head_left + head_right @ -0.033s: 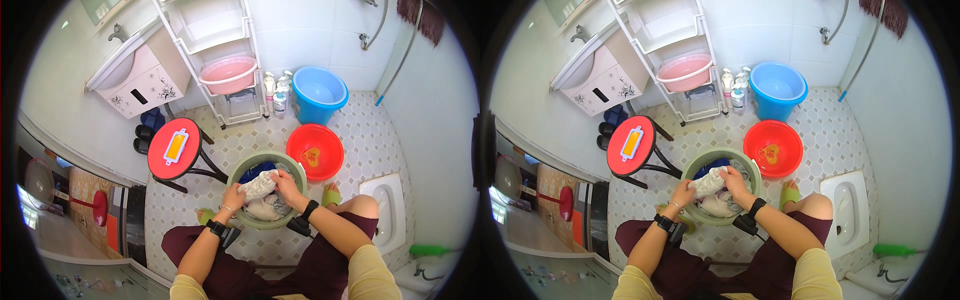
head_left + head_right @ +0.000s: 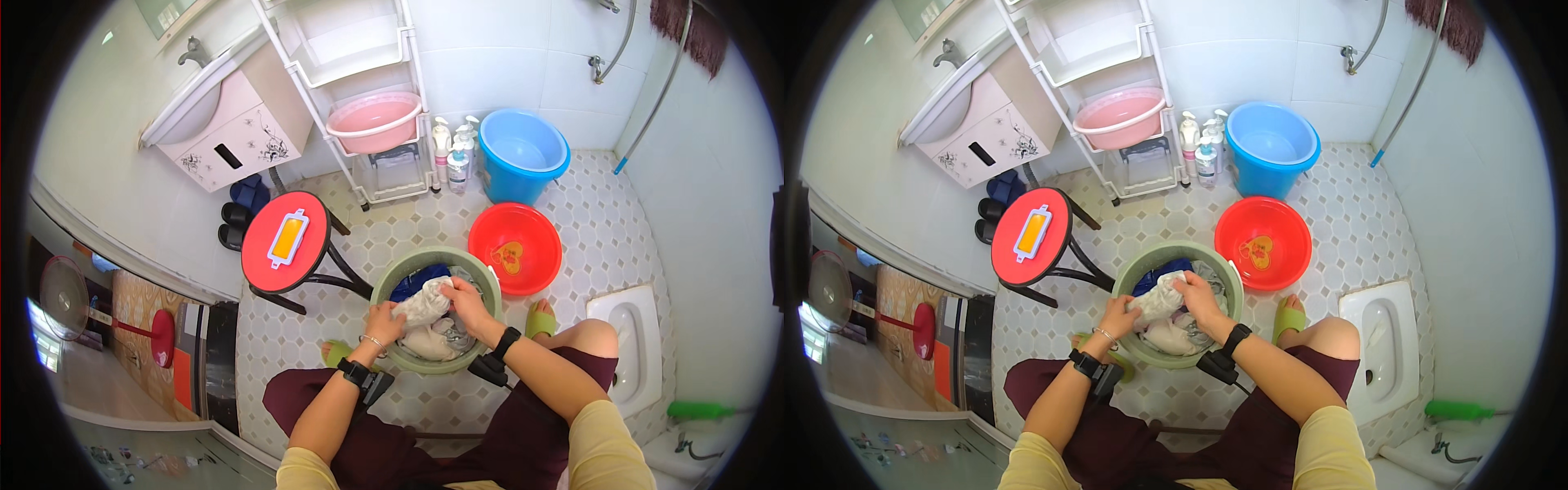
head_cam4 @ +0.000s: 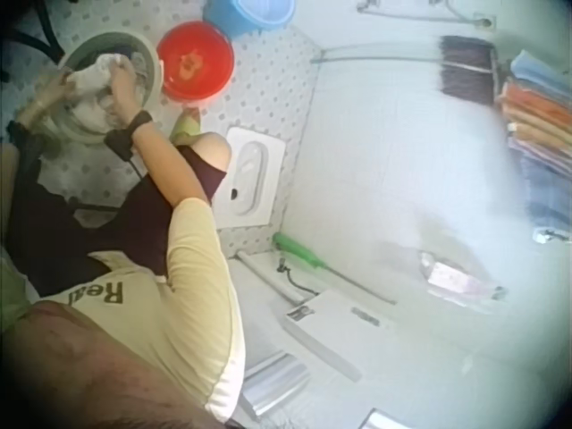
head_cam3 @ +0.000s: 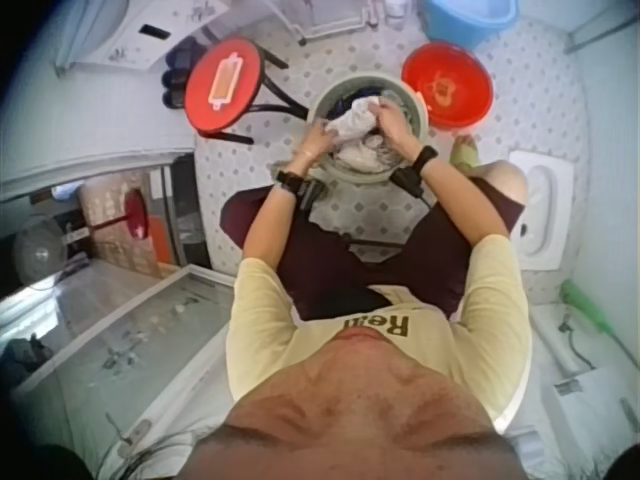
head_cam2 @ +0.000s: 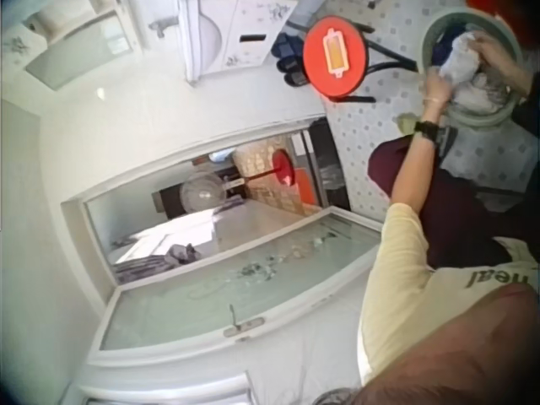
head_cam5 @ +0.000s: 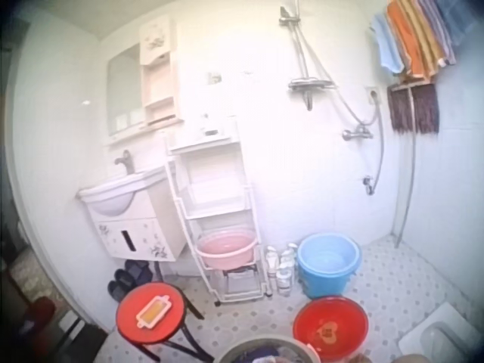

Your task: Washing clothes by hand using soap and a washboard in a basin.

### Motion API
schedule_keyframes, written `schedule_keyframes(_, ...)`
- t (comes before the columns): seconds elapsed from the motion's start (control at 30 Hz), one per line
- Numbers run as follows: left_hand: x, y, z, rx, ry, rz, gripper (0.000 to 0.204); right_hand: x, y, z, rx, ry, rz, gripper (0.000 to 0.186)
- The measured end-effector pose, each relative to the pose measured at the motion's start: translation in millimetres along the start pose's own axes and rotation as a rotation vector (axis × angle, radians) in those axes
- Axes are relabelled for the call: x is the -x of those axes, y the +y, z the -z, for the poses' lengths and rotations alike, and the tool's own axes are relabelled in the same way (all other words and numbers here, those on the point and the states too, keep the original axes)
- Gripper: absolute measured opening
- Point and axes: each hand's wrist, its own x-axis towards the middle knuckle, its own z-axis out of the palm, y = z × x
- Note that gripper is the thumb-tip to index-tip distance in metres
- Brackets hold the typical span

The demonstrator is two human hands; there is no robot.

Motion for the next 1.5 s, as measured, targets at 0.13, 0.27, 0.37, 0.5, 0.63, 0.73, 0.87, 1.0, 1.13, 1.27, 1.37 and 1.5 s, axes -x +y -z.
schedule_keyframes(0.13,4.5,26.0,-3.7,0.575,-0.169,0.118,0.031,1.7,1.0,0.0,0.055,-0.180,0.006,0.014)
schedule_keyframes(0.27,11.4,75.4,16.1,0.954,-0.337,0.262,0.029,7.1,-6.4,-4.3,0.064,-0.292,0.022,0.014)
schedule_keyframes(0.37,14.3,71.9,12.5,0.828,-0.284,0.162,0.028,19.6,-18.3,-13.4,0.005,-0.376,0.057,0.011)
schedule_keyframes(0.5,10.1,67.4,10.8,0.909,-0.261,0.283,0.028,15.6,-15.2,-4.5,0.055,-0.317,0.106,0.008)
schedule_keyframes(0.63,4.4,56.7,11.3,1.080,-0.014,0.313,0.017,0.9,0.3,9.4,0.209,0.065,-0.063,0.025)
schedule_keyframes(0.73,5.3,69.0,19.8,1.208,0.045,0.342,0.012,-6.3,22.0,19.3,0.511,0.091,-0.033,0.044)
schedule_keyframes(0.87,12.0,87.4,29.7,1.330,-0.052,0.328,0.010,-2.1,27.4,5.8,0.672,-0.142,0.162,0.056)
schedule_keyframes(1.0,11.4,83.1,28.6,1.214,-0.093,0.313,0.011,-5.5,24.7,-7.1,0.394,-0.234,-0.009,0.027)
schedule_keyframes(1.13,8.7,80.5,27.9,0.934,-0.092,0.195,0.025,-12.2,20.3,-1.3,0.187,-0.098,0.012,0.020)
schedule_keyframes(1.27,-1.6,42.6,18.8,0.568,-0.109,0.003,0.035,-3.2,-4.9,-11.0,-0.024,-0.179,-0.038,0.018)
schedule_keyframes(1.37,2.5,47.8,14.3,0.752,-0.240,0.212,0.032,-1.3,-9.7,-10.1,-0.250,-0.260,-0.151,0.022)
schedule_keyframes(1.5,9.8,80.1,28.8,1.314,-0.353,0.386,0.031,-4.6,-9.6,-4.8,-0.145,-0.239,-0.124,0.024)
